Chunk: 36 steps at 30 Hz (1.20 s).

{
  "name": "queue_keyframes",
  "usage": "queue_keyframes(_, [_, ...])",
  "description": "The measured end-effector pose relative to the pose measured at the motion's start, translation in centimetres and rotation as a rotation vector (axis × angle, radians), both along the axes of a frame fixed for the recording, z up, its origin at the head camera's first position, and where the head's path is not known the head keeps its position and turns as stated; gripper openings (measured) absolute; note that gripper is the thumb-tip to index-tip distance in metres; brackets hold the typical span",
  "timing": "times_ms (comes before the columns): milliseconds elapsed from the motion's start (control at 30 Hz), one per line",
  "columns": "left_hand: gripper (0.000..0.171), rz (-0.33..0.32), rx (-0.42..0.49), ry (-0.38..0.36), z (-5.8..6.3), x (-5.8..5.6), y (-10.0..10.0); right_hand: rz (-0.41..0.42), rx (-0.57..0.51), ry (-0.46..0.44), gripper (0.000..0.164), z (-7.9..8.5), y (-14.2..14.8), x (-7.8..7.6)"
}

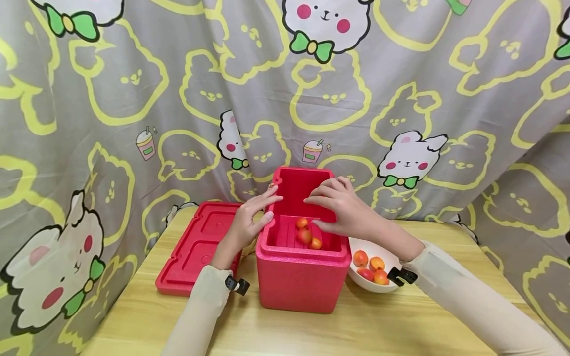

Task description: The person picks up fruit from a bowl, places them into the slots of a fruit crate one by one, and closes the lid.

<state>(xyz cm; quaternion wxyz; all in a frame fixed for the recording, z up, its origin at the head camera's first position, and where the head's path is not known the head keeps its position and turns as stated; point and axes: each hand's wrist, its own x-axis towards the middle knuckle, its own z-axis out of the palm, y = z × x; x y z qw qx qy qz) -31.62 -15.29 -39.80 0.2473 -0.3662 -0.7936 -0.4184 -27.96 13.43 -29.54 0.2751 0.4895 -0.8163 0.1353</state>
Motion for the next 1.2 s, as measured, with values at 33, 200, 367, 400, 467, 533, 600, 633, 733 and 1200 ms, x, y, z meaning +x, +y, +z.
queue_keyframes(33, [0.05,-0.001,0.001,0.001,0.0,0.0,0.0,-0.003,0.001,0.001,0.054,0.0,0.0,0.0])
queue_keyframes(200, [0.049,-0.002,0.003,-0.004,0.1,-0.1,0.1,-0.016,0.006,-0.005,0.055,0.0,0.3,-0.2])
queue_keyframes(367, [0.049,0.0,0.006,-0.009,0.2,0.0,0.1,-0.025,0.003,-0.001,0.054,-0.2,0.6,-0.4])
queue_keyframes(400, [0.049,0.001,0.007,-0.008,0.2,-0.1,0.1,-0.027,0.0,0.002,0.054,-0.3,0.7,-0.4])
queue_keyframes(467, [0.048,0.001,0.009,-0.003,0.2,-0.1,0.1,-0.029,-0.005,0.009,0.053,-0.4,0.9,-0.4])
queue_keyframes(533, [0.048,-0.001,0.009,-0.001,0.2,-0.1,0.1,-0.029,-0.015,0.015,0.052,-0.5,1.1,-0.5])
queue_keyframes(600, [0.048,0.0,0.006,-0.002,0.1,-0.1,0.1,-0.029,-0.029,0.015,0.05,-0.6,1.5,-0.4])
queue_keyframes(633, [0.048,0.0,0.006,-0.002,0.1,-0.1,0.1,-0.03,-0.037,0.014,0.05,-0.6,1.6,-0.4])
queue_keyframes(733, [0.049,0.0,0.003,-0.002,0.0,-0.1,0.1,-0.041,-0.063,0.003,0.049,-0.7,2.3,-0.4])
queue_keyframes(1200, [0.049,0.004,0.0,0.009,-0.1,-0.2,0.0,-0.138,-0.179,-0.038,0.046,-2.4,6.8,-0.8])
